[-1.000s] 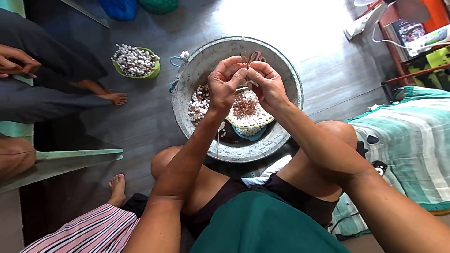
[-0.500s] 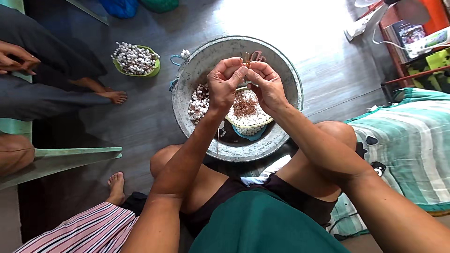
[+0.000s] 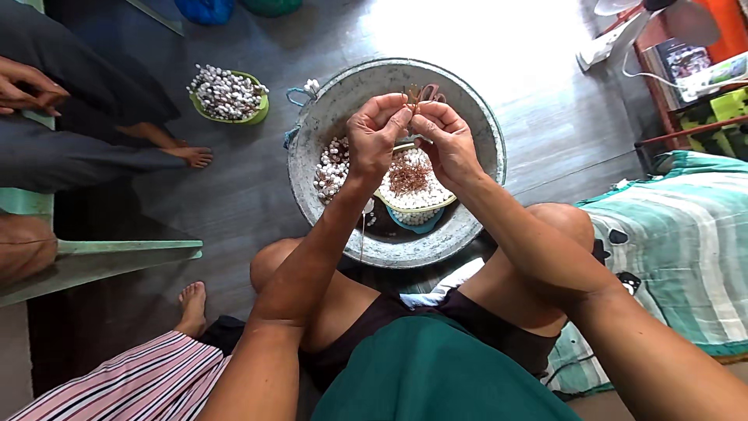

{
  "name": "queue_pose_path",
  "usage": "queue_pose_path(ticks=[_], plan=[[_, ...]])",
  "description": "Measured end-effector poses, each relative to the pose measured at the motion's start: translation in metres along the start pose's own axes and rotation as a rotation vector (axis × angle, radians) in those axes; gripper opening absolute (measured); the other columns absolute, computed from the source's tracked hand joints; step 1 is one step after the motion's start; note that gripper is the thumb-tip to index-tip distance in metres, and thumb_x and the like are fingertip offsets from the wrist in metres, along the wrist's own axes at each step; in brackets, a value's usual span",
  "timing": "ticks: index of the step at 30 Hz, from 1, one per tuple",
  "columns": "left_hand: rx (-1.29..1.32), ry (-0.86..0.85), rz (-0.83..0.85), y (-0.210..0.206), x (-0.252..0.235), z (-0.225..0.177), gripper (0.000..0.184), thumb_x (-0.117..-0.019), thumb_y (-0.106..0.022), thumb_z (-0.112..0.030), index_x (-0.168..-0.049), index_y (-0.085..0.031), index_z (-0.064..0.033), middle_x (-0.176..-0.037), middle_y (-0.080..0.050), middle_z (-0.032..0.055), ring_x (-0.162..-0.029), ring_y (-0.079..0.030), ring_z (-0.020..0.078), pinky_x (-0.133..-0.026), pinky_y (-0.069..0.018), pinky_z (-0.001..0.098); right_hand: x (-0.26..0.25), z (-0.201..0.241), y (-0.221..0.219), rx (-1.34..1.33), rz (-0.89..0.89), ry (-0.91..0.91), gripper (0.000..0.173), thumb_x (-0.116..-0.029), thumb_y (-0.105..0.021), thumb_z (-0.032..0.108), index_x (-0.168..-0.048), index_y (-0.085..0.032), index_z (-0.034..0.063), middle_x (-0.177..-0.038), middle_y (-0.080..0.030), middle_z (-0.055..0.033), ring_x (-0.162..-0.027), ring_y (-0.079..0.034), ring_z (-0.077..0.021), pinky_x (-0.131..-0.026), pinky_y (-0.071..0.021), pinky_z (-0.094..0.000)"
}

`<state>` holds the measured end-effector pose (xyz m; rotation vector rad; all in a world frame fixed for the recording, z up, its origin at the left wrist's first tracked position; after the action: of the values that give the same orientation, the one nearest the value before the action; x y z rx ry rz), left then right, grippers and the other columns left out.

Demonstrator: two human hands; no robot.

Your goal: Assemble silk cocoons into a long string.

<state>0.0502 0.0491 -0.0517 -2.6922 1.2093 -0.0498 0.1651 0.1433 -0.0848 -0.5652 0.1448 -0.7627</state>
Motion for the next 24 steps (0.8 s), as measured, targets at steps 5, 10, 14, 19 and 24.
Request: queue_pose_path(ticks=[5, 10, 14, 19, 24], plan=[[0.019, 0.010, 0.016, -0.0005, 0.0002, -0.0007, 0.026, -0.0945, -0.067, 0.002, -0.120, -0.063, 0.0054, -0.101, -0.076, 0.0125, -0.088, -0.074, 0.0212, -0.078, -0.0632, 0.0362, -0.0008, 0.0019, 0.0013, 0.002, 0.000, 0.018, 0.023, -0.0945, -0.071, 0.002, -0.117, -0.067, 0.0015, -0.103, -0.074, -0.0098, -0.088, -0.069, -0.0127, -0.073, -0.0576, -0.0257], [0.031, 0.014, -0.003, -0.0017, 0.0014, -0.0022, 0.028, -0.0933, -0.067, 0.004, -0.119, -0.058, 0.0035, -0.102, -0.076, 0.0142, -0.089, -0.075, 0.0239, -0.078, -0.0638, 0.0382, -0.0018, 0.0017, 0.0037, 0.004, -0.008, 0.028, 0.024, -0.0940, -0.071, 0.001, -0.118, -0.067, 0.0008, -0.101, -0.074, -0.0099, -0.087, -0.069, -0.0125, -0.074, -0.0575, -0.0265], [-0.016, -0.089, -0.018, -0.0011, 0.0021, -0.0005, 0.018, -0.0921, -0.068, 0.003, -0.108, -0.060, 0.0020, -0.102, -0.075, 0.0144, -0.087, -0.074, 0.0233, -0.075, -0.0636, 0.0377, -0.0033, 0.0014, 0.0056, 0.021, -0.007, 0.048, 0.024, -0.0944, -0.072, 0.003, -0.118, -0.067, 0.0017, -0.099, -0.073, -0.0081, -0.085, -0.068, -0.0120, -0.075, -0.0574, -0.0271], [-0.083, -0.103, 0.014, -0.0014, 0.0030, -0.0028, 0.019, -0.0932, -0.069, 0.002, -0.111, -0.068, 0.0060, -0.100, -0.074, 0.0127, -0.086, -0.074, 0.0203, -0.077, -0.0640, 0.0363, -0.0039, -0.0013, 0.0055, 0.032, -0.001, 0.064, 0.022, -0.0955, -0.070, 0.003, -0.117, -0.067, 0.0025, -0.099, -0.073, -0.0063, -0.084, -0.068, -0.0104, -0.075, -0.0575, -0.0261], [-0.049, -0.112, -0.005, -0.0017, 0.0039, -0.0030, 0.013, -0.0933, -0.068, 0.004, -0.106, -0.065, 0.0051, -0.098, -0.075, 0.0142, -0.085, -0.074, 0.0224, -0.077, -0.0644, 0.0378, -0.0031, -0.0020, 0.0042, -0.013, -0.011, -0.002, 0.021, -0.0982, -0.067, 0.006, -0.119, -0.066, 0.0049, -0.103, -0.071, -0.0060, -0.086, -0.067, -0.0109, -0.074, -0.0571, -0.0260]])
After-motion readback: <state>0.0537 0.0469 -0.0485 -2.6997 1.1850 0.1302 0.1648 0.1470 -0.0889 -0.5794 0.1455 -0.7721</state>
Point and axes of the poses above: each hand's wrist, its own x-axis away from the middle knuckle, its own y-axis out of the back of the hand, z = x × y, the point moved 2 cm from there along -x, towards the middle knuckle
